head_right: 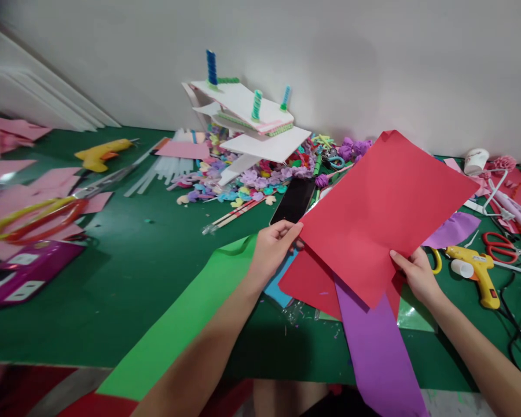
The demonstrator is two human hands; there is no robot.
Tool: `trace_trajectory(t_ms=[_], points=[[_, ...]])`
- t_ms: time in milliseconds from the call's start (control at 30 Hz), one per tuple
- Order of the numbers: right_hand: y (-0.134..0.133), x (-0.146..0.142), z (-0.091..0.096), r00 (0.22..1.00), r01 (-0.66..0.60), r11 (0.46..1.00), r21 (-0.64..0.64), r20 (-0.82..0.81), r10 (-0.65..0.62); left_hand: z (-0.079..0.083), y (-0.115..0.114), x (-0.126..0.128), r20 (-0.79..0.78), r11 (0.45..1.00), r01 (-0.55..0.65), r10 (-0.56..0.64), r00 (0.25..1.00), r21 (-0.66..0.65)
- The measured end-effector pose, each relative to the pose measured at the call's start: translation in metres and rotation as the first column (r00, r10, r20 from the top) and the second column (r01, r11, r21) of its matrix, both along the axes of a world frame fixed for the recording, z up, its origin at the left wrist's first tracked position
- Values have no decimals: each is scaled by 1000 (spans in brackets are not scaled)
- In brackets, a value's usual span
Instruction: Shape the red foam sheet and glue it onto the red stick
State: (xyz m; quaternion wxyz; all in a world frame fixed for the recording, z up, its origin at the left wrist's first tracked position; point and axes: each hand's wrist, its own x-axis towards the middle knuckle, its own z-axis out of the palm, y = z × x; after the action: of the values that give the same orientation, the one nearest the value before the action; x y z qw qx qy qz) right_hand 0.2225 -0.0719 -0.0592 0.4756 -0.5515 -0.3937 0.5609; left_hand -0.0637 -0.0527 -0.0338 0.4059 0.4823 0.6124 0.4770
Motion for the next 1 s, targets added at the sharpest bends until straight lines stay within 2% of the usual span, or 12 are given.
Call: trace_trajectory(t_ms=[167,300,600,833,1000], points=[[0,-2,1,998,31,999,37,46,-33,-1,-2,-2,-282,994,8,22,959,106],[0,-2,1,998,7,999,47,61,-10,-4,-3,-3,-418,992,11,44,908,128],[0,0,-3,994,11,998,65,110,-18,-1,-3,1,-300,996,7,21,954,94],[0,0,0,991,-1,997,72,133,-9,1,-4,2,-223,994,-60,79,972,90],[0,-1,2,989,-18,997,79,146,6,1,-4,3,-173,995,-53,66,983,80]])
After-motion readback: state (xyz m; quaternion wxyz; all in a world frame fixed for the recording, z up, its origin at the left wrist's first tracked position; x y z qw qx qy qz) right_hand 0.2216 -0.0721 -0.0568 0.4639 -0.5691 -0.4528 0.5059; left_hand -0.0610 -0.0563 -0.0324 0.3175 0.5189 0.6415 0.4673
